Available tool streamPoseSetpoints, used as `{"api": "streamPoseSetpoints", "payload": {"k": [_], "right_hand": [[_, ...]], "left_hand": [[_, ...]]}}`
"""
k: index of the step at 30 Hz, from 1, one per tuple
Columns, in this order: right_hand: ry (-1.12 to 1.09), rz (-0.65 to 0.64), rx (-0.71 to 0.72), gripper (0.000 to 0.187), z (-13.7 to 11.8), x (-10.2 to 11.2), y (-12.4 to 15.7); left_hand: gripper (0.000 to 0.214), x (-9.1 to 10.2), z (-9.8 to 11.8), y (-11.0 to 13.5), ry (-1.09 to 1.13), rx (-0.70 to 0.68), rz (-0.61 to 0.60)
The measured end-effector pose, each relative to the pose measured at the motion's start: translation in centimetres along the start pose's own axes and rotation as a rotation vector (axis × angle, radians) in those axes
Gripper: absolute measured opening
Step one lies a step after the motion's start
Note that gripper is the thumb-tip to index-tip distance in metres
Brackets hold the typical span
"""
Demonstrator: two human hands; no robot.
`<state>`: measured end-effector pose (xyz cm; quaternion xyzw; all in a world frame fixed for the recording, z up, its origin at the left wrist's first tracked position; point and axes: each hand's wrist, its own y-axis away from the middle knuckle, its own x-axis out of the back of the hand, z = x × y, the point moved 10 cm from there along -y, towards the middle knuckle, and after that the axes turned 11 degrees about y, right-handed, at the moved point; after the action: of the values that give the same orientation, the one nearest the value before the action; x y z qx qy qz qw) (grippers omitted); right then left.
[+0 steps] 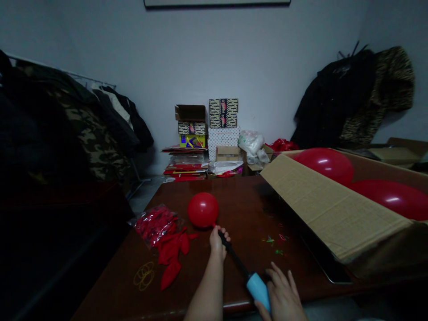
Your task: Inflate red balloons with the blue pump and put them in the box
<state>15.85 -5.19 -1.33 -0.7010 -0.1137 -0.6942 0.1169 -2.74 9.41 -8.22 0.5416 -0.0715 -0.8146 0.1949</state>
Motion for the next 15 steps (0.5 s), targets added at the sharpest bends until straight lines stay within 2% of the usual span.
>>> {"api": "streamPoseSetpoints", "payload": {"k": [6,15], "right_hand": [[0.008,0.087,-0.075,0.039,-1.8,3.1,-2.4],[-0.009,0.141,-0.109,0.042,-4.0,3.7,-7.7]], "left_hand": [[0.018,-0.3,-0.2,0.1,-0.008,-0.001,-0.036],[0.016,-0.5,-0.4,0.1,0.01,0.016,-0.035]]}}
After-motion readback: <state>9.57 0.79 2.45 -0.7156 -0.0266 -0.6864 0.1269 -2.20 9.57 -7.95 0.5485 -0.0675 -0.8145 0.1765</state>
